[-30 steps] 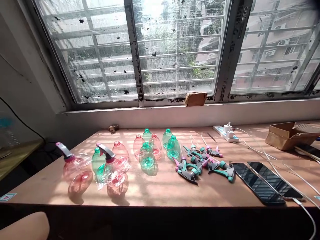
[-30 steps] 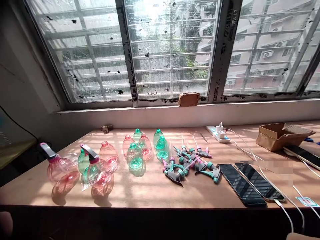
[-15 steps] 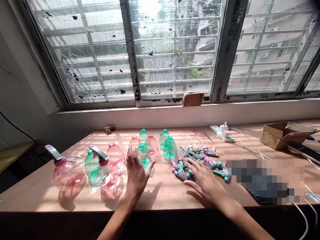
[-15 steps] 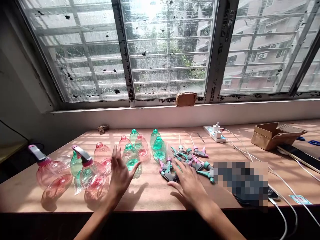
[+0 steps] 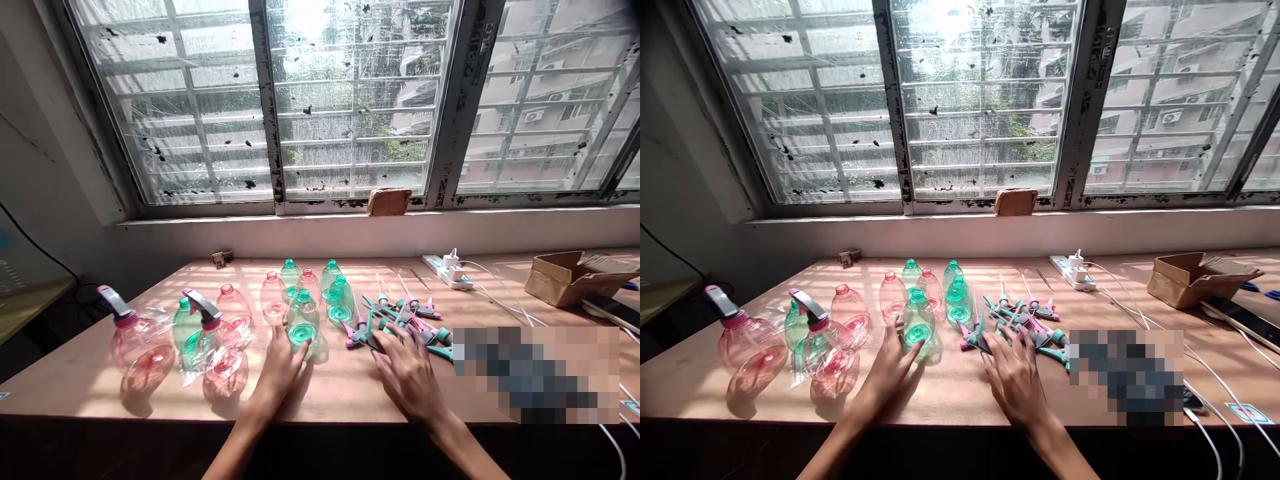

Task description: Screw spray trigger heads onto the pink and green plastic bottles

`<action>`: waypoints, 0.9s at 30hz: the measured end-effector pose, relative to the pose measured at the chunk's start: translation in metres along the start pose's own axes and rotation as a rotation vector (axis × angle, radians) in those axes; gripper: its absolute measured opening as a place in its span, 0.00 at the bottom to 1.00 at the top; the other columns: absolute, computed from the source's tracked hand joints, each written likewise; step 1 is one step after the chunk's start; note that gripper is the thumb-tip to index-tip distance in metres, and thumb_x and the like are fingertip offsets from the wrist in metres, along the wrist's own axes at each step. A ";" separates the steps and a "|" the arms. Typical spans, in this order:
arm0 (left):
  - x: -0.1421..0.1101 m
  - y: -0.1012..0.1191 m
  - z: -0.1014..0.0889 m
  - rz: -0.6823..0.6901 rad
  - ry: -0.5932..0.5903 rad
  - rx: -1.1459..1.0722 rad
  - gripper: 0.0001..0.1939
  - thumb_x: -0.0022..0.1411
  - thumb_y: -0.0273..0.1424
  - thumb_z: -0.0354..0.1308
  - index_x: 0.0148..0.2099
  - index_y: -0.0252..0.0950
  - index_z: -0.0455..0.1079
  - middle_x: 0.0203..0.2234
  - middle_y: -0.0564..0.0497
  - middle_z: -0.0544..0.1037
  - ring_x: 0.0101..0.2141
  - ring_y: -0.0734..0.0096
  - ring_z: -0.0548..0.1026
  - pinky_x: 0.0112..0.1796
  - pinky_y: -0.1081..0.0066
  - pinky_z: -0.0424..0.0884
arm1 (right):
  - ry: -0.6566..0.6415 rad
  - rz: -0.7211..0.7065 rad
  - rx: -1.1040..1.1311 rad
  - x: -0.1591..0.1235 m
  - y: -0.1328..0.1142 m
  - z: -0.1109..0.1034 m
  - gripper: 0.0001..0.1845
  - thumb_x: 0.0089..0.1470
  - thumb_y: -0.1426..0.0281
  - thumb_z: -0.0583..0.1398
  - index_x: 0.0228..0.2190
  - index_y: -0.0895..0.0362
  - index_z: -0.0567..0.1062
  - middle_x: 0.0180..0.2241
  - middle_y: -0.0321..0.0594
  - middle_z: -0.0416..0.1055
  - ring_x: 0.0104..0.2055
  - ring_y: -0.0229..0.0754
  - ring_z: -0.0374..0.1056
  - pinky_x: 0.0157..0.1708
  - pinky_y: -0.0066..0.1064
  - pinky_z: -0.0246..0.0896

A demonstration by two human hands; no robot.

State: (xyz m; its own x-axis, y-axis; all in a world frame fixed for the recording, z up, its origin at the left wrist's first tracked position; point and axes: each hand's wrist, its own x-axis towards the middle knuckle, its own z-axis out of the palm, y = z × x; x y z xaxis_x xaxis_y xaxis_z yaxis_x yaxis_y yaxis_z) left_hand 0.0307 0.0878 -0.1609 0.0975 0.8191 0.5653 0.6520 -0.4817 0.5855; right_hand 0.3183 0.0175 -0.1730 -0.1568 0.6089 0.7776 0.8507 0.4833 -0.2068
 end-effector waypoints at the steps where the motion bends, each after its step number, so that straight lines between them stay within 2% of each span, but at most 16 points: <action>1: -0.008 0.007 -0.003 -0.004 -0.012 -0.026 0.33 0.67 0.39 0.59 0.69 0.37 0.53 0.59 0.32 0.72 0.59 0.40 0.75 0.56 0.40 0.75 | 0.085 0.026 0.102 -0.001 0.000 -0.002 0.19 0.69 0.71 0.59 0.59 0.53 0.74 0.54 0.48 0.80 0.63 0.60 0.69 0.67 0.63 0.51; 2: -0.015 0.015 -0.007 -0.007 -0.017 -0.047 0.33 0.68 0.39 0.60 0.70 0.40 0.53 0.60 0.33 0.70 0.61 0.41 0.73 0.55 0.42 0.76 | 0.168 0.094 0.225 -0.001 0.000 -0.003 0.19 0.70 0.70 0.58 0.60 0.52 0.73 0.56 0.48 0.79 0.63 0.58 0.69 0.66 0.60 0.54; 4: -0.029 0.030 -0.014 -0.008 -0.021 -0.116 0.30 0.69 0.40 0.60 0.68 0.45 0.55 0.62 0.38 0.68 0.64 0.46 0.70 0.55 0.48 0.77 | 0.320 0.335 0.493 -0.002 -0.003 -0.003 0.19 0.72 0.64 0.56 0.61 0.51 0.71 0.57 0.49 0.77 0.61 0.56 0.71 0.63 0.56 0.61; 7: -0.039 0.043 -0.022 -0.059 -0.072 -0.309 0.25 0.68 0.40 0.60 0.64 0.44 0.60 0.59 0.41 0.70 0.61 0.51 0.73 0.57 0.52 0.76 | 0.526 0.694 0.827 0.001 -0.007 -0.003 0.25 0.71 0.55 0.55 0.63 0.52 0.69 0.58 0.48 0.76 0.60 0.55 0.72 0.62 0.54 0.65; 9: -0.038 0.044 -0.026 -0.162 -0.130 -0.441 0.26 0.68 0.42 0.60 0.64 0.43 0.62 0.58 0.40 0.72 0.57 0.52 0.76 0.57 0.51 0.75 | 0.659 0.805 0.984 0.003 -0.006 -0.003 0.28 0.67 0.51 0.59 0.62 0.51 0.71 0.57 0.47 0.77 0.58 0.55 0.73 0.59 0.52 0.69; 11: -0.035 0.042 -0.028 -0.254 -0.170 -0.499 0.27 0.69 0.46 0.58 0.65 0.42 0.62 0.61 0.38 0.72 0.59 0.49 0.75 0.59 0.50 0.73 | 0.736 0.877 1.108 0.004 -0.003 -0.004 0.28 0.63 0.49 0.63 0.58 0.51 0.75 0.54 0.46 0.78 0.54 0.54 0.76 0.53 0.50 0.74; 15: -0.030 0.040 -0.034 -0.333 -0.158 -0.486 0.28 0.71 0.51 0.50 0.65 0.40 0.65 0.64 0.40 0.71 0.68 0.46 0.65 0.66 0.48 0.61 | 0.717 1.023 1.231 0.002 0.008 -0.004 0.29 0.55 0.47 0.69 0.49 0.54 0.80 0.46 0.45 0.81 0.46 0.54 0.79 0.47 0.49 0.77; 20: -0.030 0.041 -0.037 -0.376 -0.126 -0.453 0.30 0.73 0.51 0.41 0.65 0.40 0.67 0.61 0.42 0.75 0.63 0.47 0.71 0.64 0.48 0.64 | 0.733 1.073 1.210 -0.003 0.013 -0.001 0.29 0.50 0.48 0.71 0.48 0.52 0.80 0.45 0.42 0.82 0.46 0.52 0.79 0.46 0.48 0.79; 23: -0.030 0.038 -0.036 -0.374 -0.150 -0.445 0.31 0.73 0.52 0.41 0.65 0.41 0.68 0.62 0.42 0.75 0.64 0.44 0.70 0.65 0.45 0.63 | 0.631 1.049 1.217 -0.003 0.011 -0.002 0.26 0.53 0.48 0.70 0.47 0.52 0.80 0.45 0.42 0.82 0.48 0.54 0.78 0.46 0.46 0.79; 27: -0.030 0.036 -0.033 -0.307 -0.259 -0.438 0.31 0.70 0.51 0.49 0.67 0.41 0.69 0.64 0.42 0.74 0.66 0.44 0.69 0.66 0.46 0.63 | 0.459 1.004 1.224 0.000 0.001 -0.006 0.30 0.57 0.45 0.68 0.52 0.51 0.77 0.45 0.43 0.82 0.46 0.56 0.79 0.40 0.45 0.81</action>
State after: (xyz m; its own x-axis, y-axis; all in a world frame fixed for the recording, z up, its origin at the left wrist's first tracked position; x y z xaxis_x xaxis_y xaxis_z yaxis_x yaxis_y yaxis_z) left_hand 0.0269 0.0360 -0.1376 0.1699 0.9642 0.2036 0.3142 -0.2488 0.9162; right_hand 0.3226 0.0140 -0.1699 0.5196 0.8478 0.1058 -0.3976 0.3496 -0.8483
